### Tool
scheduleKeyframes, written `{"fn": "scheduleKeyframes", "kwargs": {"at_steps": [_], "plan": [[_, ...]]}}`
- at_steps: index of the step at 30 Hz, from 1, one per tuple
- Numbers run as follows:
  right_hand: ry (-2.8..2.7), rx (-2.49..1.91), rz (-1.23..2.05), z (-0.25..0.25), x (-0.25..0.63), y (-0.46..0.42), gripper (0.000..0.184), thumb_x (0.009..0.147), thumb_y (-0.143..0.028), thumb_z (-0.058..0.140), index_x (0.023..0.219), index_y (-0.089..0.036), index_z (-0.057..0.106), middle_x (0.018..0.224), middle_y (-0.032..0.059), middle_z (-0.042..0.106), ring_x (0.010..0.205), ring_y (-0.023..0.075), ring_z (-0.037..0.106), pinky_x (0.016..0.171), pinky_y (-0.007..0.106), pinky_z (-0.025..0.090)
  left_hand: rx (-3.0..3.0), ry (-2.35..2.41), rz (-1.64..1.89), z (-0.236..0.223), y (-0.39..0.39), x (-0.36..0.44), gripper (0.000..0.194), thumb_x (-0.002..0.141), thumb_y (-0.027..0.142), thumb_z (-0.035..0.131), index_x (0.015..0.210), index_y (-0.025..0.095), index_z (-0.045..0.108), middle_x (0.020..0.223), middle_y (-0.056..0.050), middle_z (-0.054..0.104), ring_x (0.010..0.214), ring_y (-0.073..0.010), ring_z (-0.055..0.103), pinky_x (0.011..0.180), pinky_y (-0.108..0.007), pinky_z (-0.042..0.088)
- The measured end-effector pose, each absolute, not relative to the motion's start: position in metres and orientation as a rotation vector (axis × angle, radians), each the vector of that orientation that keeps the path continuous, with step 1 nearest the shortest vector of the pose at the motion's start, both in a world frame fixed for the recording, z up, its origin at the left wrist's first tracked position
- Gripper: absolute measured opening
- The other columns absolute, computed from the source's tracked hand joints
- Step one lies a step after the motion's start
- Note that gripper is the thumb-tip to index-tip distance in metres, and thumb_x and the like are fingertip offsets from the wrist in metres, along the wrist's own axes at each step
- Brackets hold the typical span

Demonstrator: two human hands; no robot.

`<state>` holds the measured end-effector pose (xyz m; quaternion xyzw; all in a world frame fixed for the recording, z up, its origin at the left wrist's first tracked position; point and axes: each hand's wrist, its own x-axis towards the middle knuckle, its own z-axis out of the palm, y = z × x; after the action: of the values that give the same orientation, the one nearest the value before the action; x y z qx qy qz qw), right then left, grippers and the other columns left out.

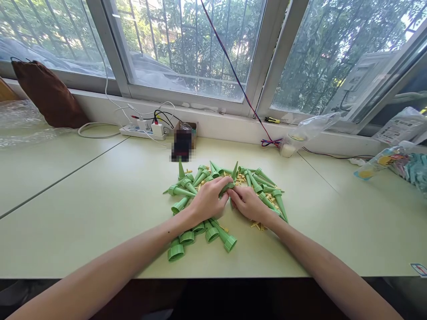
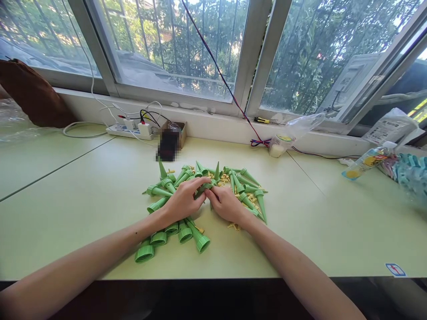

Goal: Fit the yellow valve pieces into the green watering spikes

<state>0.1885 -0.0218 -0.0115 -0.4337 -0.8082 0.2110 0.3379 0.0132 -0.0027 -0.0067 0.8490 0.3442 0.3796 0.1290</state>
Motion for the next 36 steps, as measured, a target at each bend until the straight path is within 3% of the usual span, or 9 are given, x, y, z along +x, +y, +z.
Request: {"fn": "scheduleKeyframes", "kwargs": {"at_steps": [11, 22, 36], "plan": [[-2.076, -1.102, 0.579, -0.0107, 0.191, -0.0215, 0.037, 0.104, -0.033, 0.034, 0.071, -0.021, 0.049, 0.05, -0.0052, 0.043, 0.051, 0.0138, 0.044, 0.061, 0.028, 0.036, 2.541, 0.925, 1.166, -0.0092, -0.0024, 0.012, 0.025, 0.089, 0.009, 0.052, 0.11, 0.021, 0.058, 0.097, -0.004, 0.066, 0.077, -0.0154, 0.061, 0.069, -0.025, 0.047], [-2.088, -1.111, 0.583, -0.0064, 0.1891, -0.0232, 0.041, 0.103, -0.037, 0.03, 0.065, -0.023, 0.035, 0.054, -0.0038, 0.042, 0.051, 0.0134, 0.038, 0.059, 0.029, 0.033, 2.616, 0.87, 1.181, -0.0073, -0.0017, 0.0101, 0.023, 0.094, 0.011, 0.049, 0.113, 0.023, 0.056, 0.099, -0.004, 0.064, 0.081, -0.0145, 0.062, 0.068, -0.023, 0.047], [-1.905, -1.017, 1.077, -0.0085, 0.1906, -0.0243, 0.05, 0.1, -0.06, 0.037, 0.065, -0.024, 0.037, 0.042, -0.007, 0.042, 0.039, 0.0111, 0.04, 0.048, 0.027, 0.036, 2.64, 0.859, 1.173, -0.0035, -0.0043, 0.0095, 0.021, 0.098, 0.015, 0.043, 0.113, 0.021, 0.056, 0.1, -0.006, 0.065, 0.081, -0.0149, 0.064, 0.069, -0.024, 0.048]]}}
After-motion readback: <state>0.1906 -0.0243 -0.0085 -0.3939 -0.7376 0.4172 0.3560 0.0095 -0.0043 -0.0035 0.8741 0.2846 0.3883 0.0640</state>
